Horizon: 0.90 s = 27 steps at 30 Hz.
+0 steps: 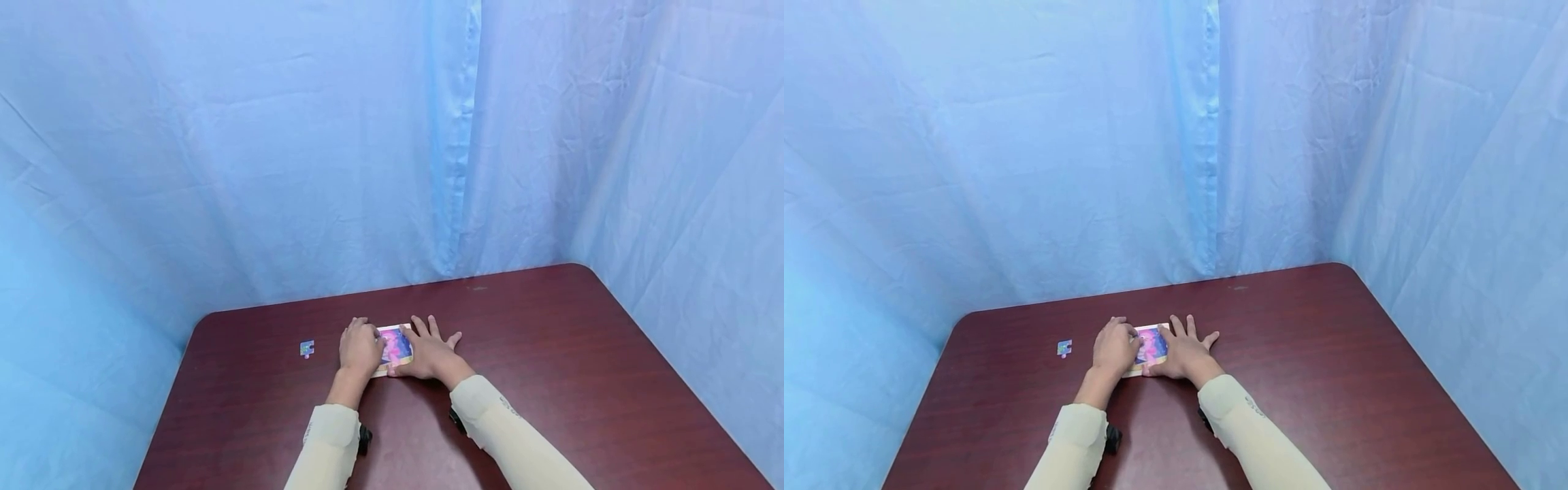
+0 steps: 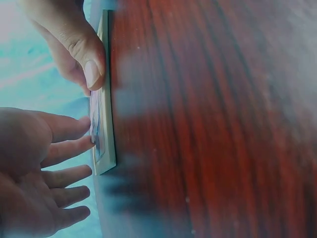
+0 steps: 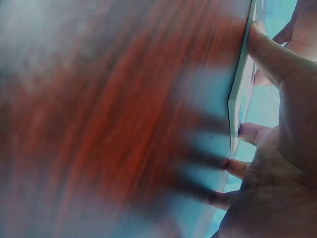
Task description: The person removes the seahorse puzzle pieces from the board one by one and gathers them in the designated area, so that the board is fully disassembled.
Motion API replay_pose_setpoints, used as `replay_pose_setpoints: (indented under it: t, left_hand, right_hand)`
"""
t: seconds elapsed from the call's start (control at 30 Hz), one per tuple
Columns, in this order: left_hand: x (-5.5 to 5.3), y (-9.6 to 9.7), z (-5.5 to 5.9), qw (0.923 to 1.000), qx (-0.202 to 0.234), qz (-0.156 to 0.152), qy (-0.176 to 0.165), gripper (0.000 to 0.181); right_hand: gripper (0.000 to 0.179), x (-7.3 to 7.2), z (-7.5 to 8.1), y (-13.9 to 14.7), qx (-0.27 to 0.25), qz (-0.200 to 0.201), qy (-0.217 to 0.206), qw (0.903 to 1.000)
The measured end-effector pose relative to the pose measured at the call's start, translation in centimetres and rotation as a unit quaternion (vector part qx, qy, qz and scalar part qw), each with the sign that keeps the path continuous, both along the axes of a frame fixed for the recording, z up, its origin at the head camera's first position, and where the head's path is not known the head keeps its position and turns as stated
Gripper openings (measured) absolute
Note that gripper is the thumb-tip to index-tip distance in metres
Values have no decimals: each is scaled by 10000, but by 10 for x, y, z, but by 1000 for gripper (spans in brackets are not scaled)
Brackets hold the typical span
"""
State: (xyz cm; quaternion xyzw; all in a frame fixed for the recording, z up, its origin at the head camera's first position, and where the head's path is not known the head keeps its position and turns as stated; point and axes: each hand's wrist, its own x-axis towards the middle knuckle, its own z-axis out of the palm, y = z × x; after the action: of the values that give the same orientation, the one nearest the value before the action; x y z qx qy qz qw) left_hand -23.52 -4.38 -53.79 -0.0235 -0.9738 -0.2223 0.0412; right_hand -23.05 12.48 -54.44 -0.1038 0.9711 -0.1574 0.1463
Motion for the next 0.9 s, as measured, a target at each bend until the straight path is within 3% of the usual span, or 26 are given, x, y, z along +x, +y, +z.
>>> replay_pose_setpoints:
  t: [0.47,0.9]
  left_hand:
    - [-2,2,0,9995,211,171,161,15]
    - [-1,-1,0,9992,329,212,73,15]
  right_hand:
    - [104,-1,0,-1,4,-43,-11,10000]
    - [102,0,-1,-2,32,-65,-99,9999]
